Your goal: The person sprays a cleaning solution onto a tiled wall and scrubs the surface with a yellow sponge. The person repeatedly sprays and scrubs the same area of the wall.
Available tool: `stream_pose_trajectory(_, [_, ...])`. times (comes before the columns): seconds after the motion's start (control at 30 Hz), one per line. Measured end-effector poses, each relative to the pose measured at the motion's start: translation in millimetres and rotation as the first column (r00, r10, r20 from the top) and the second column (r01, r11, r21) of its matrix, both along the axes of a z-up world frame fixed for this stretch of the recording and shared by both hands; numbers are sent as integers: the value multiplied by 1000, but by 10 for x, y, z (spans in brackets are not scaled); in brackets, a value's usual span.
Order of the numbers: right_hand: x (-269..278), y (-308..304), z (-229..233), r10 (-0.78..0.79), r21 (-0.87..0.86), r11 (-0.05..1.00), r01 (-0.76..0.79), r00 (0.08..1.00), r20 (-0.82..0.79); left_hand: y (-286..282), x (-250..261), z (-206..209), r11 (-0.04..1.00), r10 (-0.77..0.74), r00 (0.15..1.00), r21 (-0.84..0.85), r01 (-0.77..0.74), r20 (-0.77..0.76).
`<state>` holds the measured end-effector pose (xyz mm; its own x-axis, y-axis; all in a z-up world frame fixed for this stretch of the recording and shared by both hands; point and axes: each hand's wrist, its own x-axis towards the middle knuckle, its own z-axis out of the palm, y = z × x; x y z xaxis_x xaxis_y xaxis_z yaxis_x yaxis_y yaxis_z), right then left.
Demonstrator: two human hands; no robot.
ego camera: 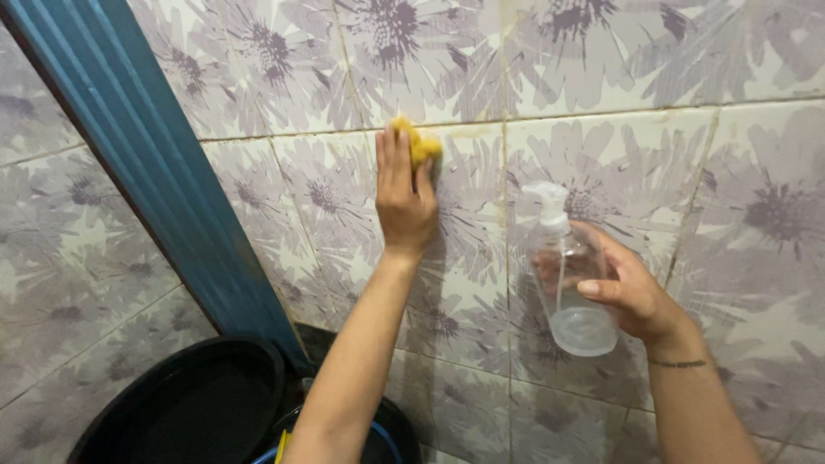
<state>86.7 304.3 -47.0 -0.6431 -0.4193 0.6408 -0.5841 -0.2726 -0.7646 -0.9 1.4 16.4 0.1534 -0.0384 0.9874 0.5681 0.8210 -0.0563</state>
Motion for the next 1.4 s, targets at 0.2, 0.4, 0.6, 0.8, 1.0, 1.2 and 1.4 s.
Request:
stream_pose_trajectory(0.2, [-59,5,-56,63,-10,998,-63,998,22,22,-17,-268,999,-29,998,41,31,-52])
stream_pose_trajectory(0.4, [-4,5,-24,31,29,999,-32,999,6,-21,78,-920,998,-34,999,44,33,21])
stream_pose_trajectory(0.6, [-19,71,37,-10,-16,1000,10,1000,0,225,75,-140,993,-102,992,-64,97,-78])
stream_pose_trajectory(0.8, [-6,224,9,-65,-56,996,66,998,15,623,266,-53,923,-188,972,-363,126,-140])
stream_pose_trajectory(1.0, [63,446,26,-117,-37,992,117,993,9,191,174,414,993,-77,981,-103,59,-178])
stream_pose_trajectory(1.2, [102,499,55,-112,-101,989,111,994,-8,447,259,15,939,-168,968,-330,100,-185])
stream_pose_trajectory(1.4, [155,441,70,-114,-79,991,111,993,-24,429,180,320,973,-100,983,192,130,-155])
